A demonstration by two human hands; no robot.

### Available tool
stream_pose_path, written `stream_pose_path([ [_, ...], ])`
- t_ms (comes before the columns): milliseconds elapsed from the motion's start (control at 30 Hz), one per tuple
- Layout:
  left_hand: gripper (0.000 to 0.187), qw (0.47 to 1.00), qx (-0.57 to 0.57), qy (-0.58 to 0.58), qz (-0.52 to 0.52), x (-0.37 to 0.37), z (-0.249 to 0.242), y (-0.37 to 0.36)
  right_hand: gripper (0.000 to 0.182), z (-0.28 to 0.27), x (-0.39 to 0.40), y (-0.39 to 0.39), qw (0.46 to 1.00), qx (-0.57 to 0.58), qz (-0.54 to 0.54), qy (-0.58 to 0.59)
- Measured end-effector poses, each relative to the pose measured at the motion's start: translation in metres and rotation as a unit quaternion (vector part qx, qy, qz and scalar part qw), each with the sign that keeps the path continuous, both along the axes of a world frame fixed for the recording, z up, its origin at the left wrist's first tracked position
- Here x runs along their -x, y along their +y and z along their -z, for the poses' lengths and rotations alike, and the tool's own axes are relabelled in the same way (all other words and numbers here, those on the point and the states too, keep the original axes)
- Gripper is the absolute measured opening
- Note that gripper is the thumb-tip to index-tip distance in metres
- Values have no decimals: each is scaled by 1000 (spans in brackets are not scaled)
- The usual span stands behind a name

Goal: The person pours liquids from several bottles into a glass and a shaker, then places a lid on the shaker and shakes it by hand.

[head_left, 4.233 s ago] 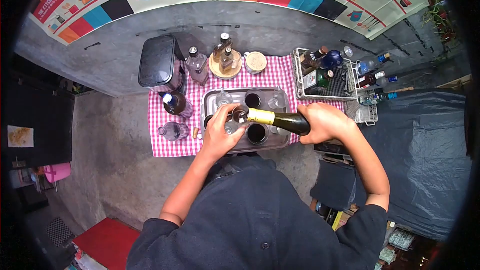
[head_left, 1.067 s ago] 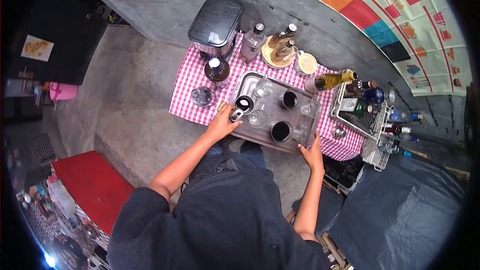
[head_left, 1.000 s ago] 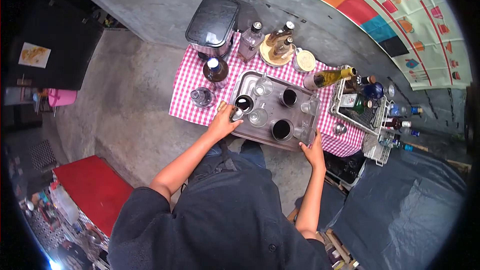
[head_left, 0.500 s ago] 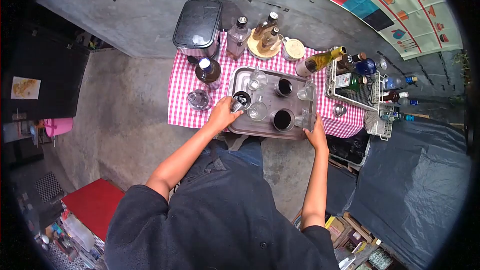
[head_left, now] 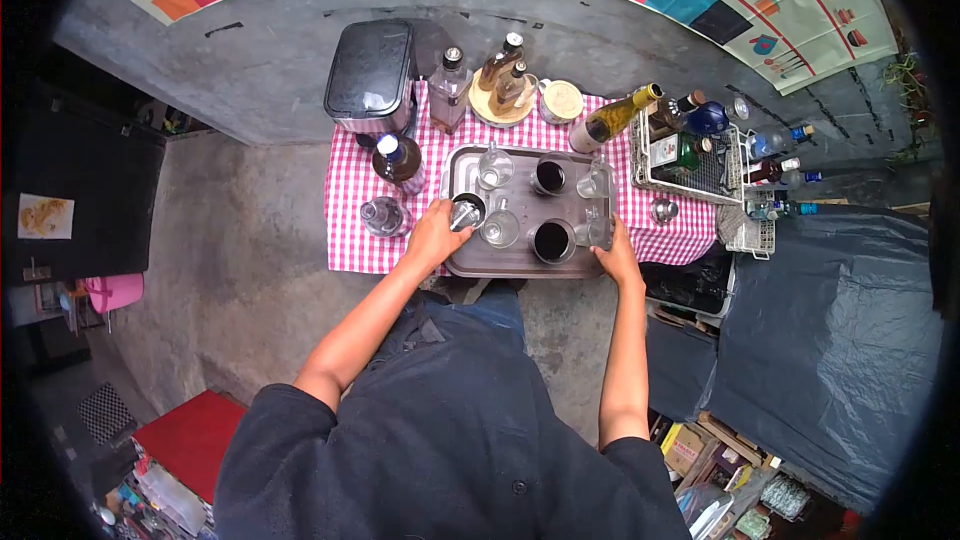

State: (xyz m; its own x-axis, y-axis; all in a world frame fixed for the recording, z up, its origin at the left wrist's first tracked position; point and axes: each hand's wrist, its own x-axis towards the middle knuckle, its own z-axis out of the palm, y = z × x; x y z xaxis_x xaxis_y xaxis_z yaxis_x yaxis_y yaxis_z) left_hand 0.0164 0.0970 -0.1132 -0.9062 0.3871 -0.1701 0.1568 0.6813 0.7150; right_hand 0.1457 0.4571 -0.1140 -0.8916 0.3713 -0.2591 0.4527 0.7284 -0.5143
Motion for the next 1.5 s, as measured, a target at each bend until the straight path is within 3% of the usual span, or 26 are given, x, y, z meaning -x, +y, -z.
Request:
stream_pose_path([
  [333, 48, 999, -11, 27, -20, -5, -10, 0, 98, 1, 2, 1, 1000, 6, 2, -18],
  [633, 51, 994, -29, 6, -108, -20, -24, 7, 96, -8, 4, 14, 996, 87, -15, -28],
  [967, 51, 957, -206, -49, -198, -36, -17, 45, 89, -34, 28, 54, 988, 155, -18, -20],
  [1067, 50, 944, -235, -49, -226, -40, -19, 56, 86, -28, 46, 72, 990, 113, -56, 59],
  [1167, 52, 946, -220, -30, -236, -45, -45, 73, 85, -51, 77, 83, 982, 154, -70, 87],
  [1233, 53, 947, -210, -16, -243, -49, -50, 81, 85, -42, 98, 98, 978, 127, -85, 140],
  [1267, 53, 945, -206, -18, -253, -52, -48, 84, 86, -69, 111, 94, 977, 159, -66, 123],
  [1333, 53, 929, -243, -35, -278, -60, -44, 88, 86, -70, 133, 103, 974, 160, -65, 149],
  [1400, 55, 924, -245, -38, -291, -65, -50, 97, 77, -70, 154, 106, 974, 149, -70, 152],
  [1500, 54, 940, -204, -34, -270, -70, -62, 105, 61, -53, 179, 107, 944, 163, -93, 271],
])
